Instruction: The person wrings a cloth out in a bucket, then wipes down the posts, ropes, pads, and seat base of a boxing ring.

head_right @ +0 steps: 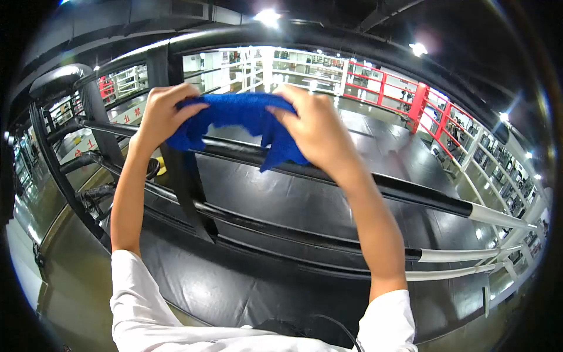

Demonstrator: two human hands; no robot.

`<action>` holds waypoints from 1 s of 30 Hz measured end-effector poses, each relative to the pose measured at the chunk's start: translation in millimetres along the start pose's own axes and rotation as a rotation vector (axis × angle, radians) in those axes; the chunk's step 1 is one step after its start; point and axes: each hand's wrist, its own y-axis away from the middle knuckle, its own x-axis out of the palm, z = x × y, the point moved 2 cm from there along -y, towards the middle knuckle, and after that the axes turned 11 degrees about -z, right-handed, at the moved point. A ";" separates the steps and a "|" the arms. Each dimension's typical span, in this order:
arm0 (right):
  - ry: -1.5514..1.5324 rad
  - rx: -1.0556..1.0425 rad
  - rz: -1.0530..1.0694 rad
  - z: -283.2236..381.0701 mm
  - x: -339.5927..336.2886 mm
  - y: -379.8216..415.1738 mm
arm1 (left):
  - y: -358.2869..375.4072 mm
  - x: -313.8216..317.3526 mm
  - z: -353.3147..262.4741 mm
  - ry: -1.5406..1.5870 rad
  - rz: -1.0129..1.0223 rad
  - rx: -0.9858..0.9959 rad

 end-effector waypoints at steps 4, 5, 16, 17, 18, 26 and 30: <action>-0.212 0.296 0.113 9.2 -29.4 -64.6 | -75.3 -14.5 9.8 -0.013 0.018 -0.015; -0.213 0.394 0.120 20.0 -40.6 -84.0 | -101.0 -16.0 19.1 0.056 -0.026 -0.029; 0.269 -0.318 -0.152 -16.1 -56.2 -278.3 | -221.0 7.0 119.9 -0.023 -0.216 -0.039; 0.276 -0.397 -0.063 -33.8 -53.0 -280.6 | -213.8 12.4 137.1 -0.137 -0.193 0.071; 0.340 -0.430 -0.012 -49.7 -47.3 -281.3 | -211.3 15.6 152.8 -0.245 -0.027 0.005; 0.465 -0.101 -0.145 -115.3 -38.7 -270.0 | -168.5 34.0 140.3 0.616 0.172 -0.552; 0.127 0.122 -0.164 -75.0 -27.0 -255.0 | -173.8 71.0 89.8 0.181 0.381 -0.245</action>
